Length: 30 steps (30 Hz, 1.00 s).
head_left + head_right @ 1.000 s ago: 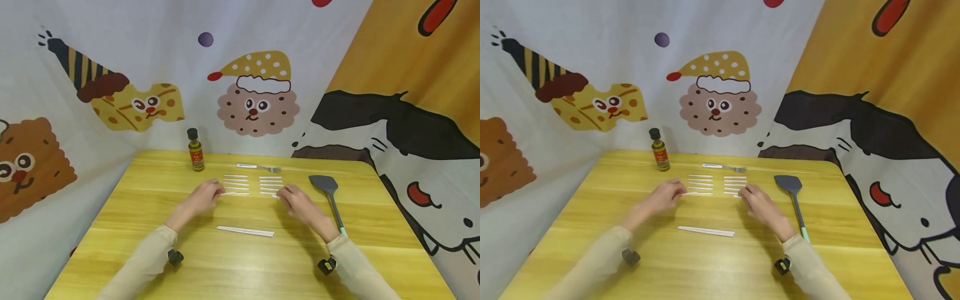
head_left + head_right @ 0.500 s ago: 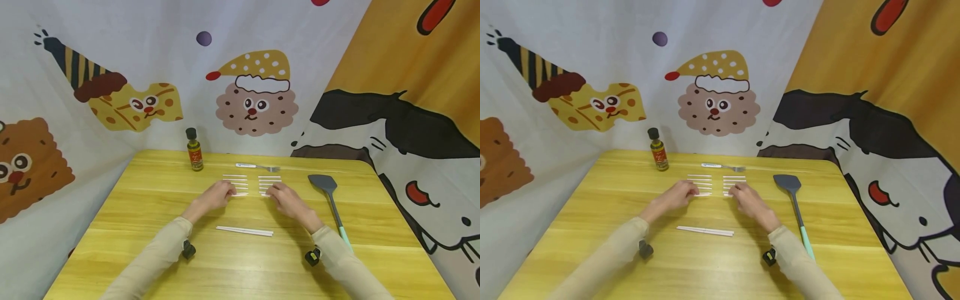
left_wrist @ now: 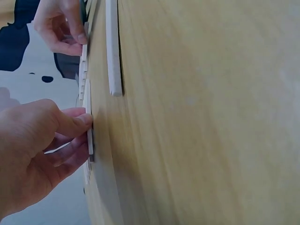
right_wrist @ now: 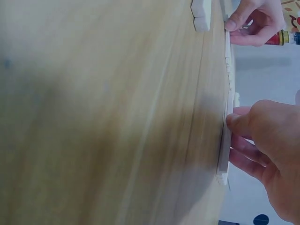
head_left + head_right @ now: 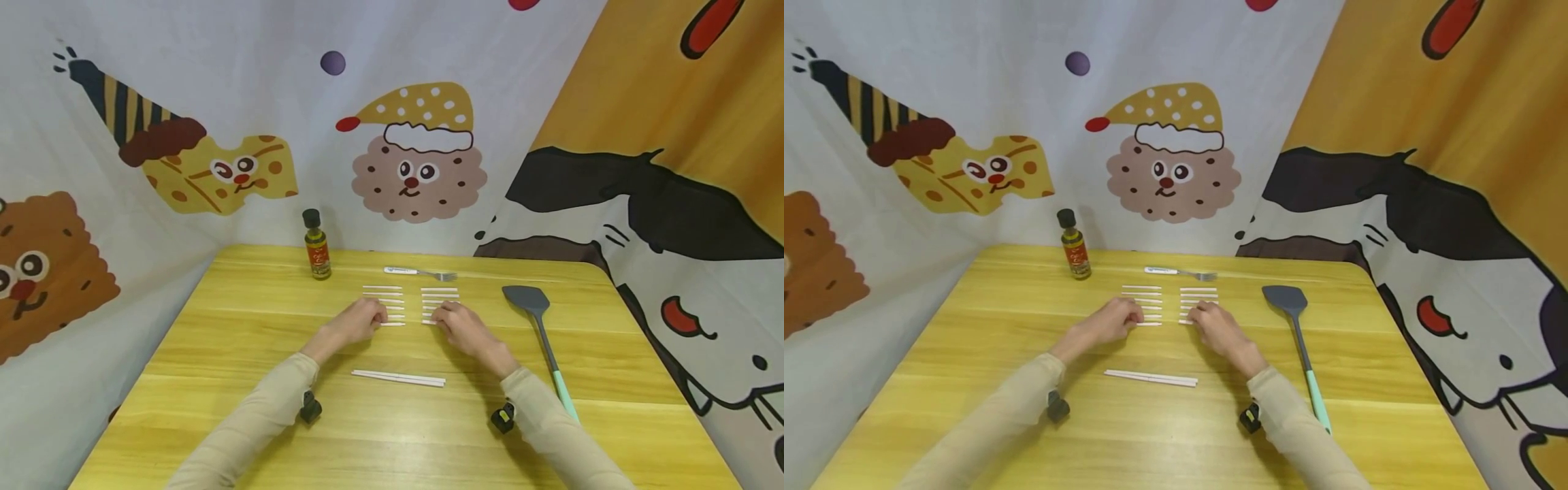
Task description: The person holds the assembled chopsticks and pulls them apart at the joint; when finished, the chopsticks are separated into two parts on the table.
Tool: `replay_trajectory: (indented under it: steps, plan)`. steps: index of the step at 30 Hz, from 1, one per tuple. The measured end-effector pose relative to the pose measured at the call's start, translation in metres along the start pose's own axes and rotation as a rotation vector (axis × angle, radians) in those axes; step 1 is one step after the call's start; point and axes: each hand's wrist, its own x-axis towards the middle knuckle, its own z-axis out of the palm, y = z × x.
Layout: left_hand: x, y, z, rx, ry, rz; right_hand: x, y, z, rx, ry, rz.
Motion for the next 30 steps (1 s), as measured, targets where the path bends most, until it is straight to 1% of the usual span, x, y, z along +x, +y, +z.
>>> replay_trajectory:
  steps: [10,16,22,27,30]
  plan:
    - [0.003,0.000,0.000,0.018,0.001,-0.030,0.000,0.003,0.004,0.004,0.016,-0.009]
    - [0.002,-0.001,-0.001,0.022,0.014,-0.005,0.001,0.003,0.004,0.017,-0.016,0.022]
    - [0.001,-0.003,0.000,0.019,0.022,0.007,0.002,0.003,0.004,0.017,-0.020,0.031]
    - [0.001,-0.003,0.000,0.034,0.030,0.010,0.002,0.000,-0.003,0.011,-0.009,0.045]
    - [-0.001,-0.001,-0.002,0.056,0.041,0.001,0.002,-0.003,-0.009,0.001,0.016,0.034]
